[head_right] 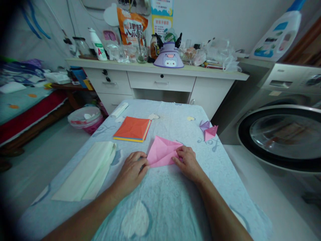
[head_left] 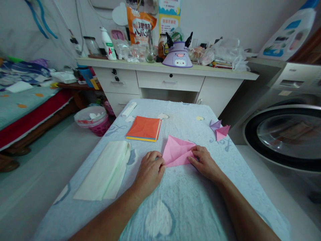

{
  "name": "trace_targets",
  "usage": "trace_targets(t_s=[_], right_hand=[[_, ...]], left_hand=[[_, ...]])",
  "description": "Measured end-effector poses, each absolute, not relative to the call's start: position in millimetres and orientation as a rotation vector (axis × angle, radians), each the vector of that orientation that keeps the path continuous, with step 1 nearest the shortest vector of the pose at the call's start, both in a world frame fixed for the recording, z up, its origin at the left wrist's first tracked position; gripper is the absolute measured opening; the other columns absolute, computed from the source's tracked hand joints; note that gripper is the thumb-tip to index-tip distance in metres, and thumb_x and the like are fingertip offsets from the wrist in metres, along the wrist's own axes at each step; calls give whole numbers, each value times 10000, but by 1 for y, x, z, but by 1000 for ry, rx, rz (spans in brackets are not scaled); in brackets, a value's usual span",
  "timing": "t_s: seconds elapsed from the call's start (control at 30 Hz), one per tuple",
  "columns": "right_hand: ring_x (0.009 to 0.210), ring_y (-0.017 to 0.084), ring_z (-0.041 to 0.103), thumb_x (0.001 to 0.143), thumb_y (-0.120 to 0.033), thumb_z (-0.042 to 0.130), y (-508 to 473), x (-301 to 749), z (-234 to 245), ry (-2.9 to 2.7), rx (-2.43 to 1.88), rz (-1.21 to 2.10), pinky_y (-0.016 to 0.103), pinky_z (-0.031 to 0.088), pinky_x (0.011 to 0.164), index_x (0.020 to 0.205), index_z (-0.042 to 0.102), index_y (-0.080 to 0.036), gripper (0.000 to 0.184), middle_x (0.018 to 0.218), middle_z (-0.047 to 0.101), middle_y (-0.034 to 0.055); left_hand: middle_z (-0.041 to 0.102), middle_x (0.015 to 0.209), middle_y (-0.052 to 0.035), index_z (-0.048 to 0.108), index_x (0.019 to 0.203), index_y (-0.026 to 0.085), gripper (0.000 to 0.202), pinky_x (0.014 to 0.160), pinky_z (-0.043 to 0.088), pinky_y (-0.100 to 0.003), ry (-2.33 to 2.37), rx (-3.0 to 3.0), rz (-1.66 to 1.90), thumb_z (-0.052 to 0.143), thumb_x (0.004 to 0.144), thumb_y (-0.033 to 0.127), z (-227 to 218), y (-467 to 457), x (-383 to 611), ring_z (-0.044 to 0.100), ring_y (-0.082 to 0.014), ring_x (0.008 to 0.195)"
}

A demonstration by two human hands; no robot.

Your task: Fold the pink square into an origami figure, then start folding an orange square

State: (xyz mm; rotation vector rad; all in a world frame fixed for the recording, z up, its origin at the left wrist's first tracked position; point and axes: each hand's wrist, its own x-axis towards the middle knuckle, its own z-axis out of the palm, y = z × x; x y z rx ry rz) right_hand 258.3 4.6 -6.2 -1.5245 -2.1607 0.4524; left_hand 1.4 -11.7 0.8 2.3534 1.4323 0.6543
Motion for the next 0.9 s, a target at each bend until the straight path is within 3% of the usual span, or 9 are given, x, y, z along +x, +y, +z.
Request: trace_targets(t_s=[0.9], right_hand=[[869,225,545,770,-312,667,12,254,-22,-2093,-1631,232,392,425,810,603,561,-197,229,928,619,71]], left_hand=[[540,925,-49,560,777,188,68,850,432,-379,1530,2433,611,558,811,130,-5,-10,5,506,-218,923]])
